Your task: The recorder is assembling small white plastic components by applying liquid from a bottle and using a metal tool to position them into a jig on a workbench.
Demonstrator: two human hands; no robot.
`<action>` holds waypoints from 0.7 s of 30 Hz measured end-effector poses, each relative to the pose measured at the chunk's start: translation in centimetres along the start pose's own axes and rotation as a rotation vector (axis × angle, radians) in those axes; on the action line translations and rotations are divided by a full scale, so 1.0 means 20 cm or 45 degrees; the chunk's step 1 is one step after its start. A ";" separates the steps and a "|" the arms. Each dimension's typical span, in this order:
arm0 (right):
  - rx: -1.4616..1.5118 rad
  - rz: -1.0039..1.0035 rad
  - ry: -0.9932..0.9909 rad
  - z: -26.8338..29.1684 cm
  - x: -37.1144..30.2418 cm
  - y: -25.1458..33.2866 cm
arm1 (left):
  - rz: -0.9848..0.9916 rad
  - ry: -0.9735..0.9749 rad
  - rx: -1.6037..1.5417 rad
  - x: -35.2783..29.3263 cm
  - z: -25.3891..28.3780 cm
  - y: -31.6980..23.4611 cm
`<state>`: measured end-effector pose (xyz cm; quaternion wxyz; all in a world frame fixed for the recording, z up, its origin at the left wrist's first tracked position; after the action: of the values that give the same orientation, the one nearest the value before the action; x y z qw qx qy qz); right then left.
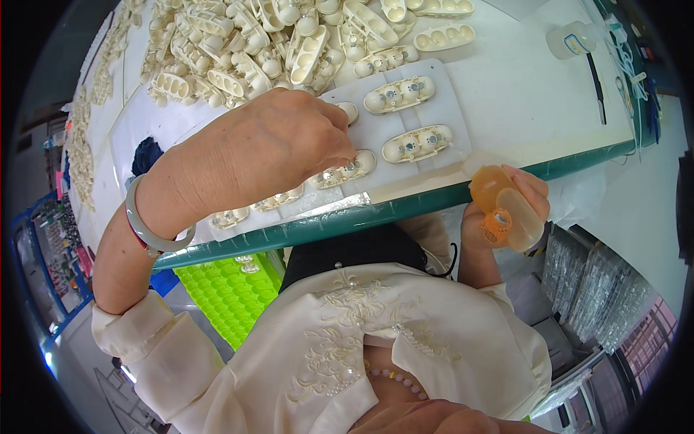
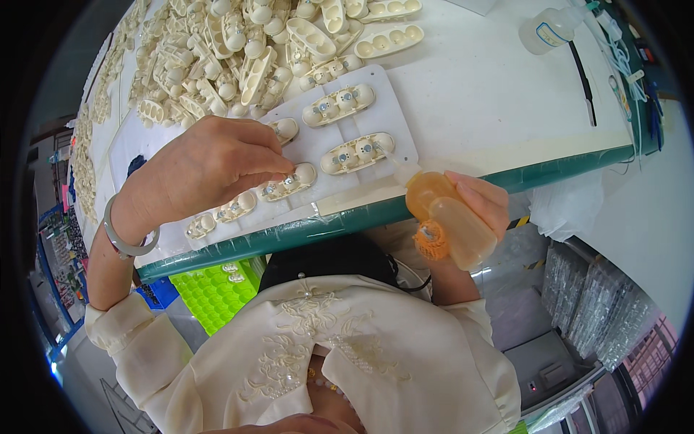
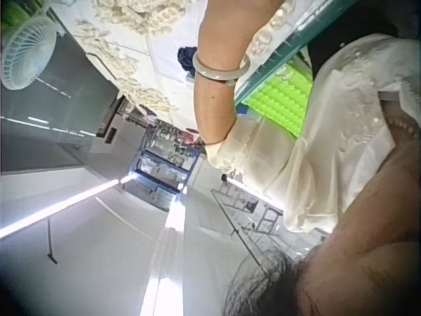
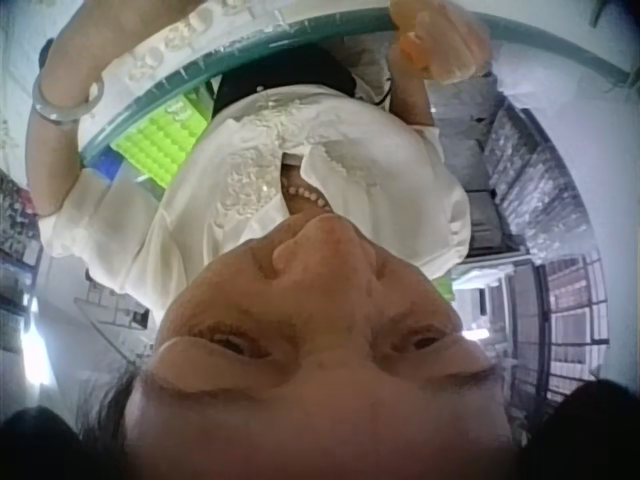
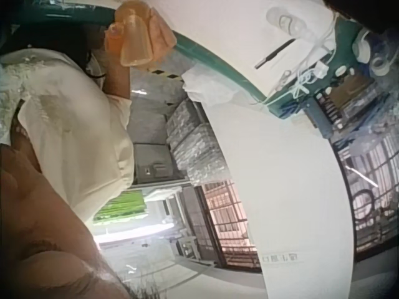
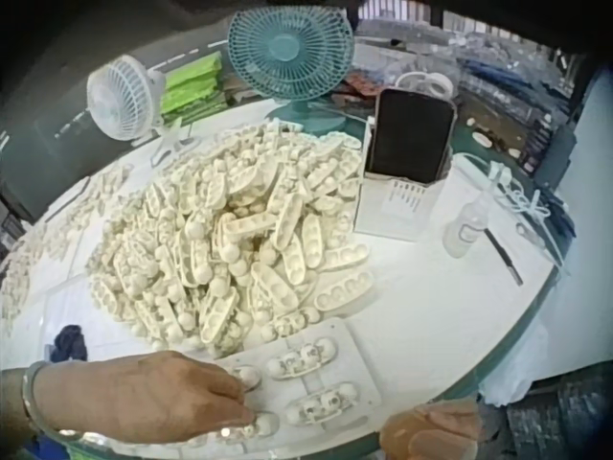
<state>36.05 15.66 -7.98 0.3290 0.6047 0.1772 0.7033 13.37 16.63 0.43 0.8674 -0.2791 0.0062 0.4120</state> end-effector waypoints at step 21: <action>0.419 -0.865 -0.100 0.05 -0.04 -0.05 | 0.004 -0.039 -0.005 0.00 -0.02 0.01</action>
<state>37.30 15.81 -9.01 0.4487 0.5826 0.4654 0.4926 13.38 16.52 0.04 0.8661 -0.2744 -0.0076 0.4177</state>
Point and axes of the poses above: each hand's wrist, its own x-axis towards the middle knuckle, its own z-axis out of the back of the hand, y = z × x, the point moved 5 cm from there along x, towards the middle knuckle, and after that the axes turned 1 degree about x, right-handed, at the moved point
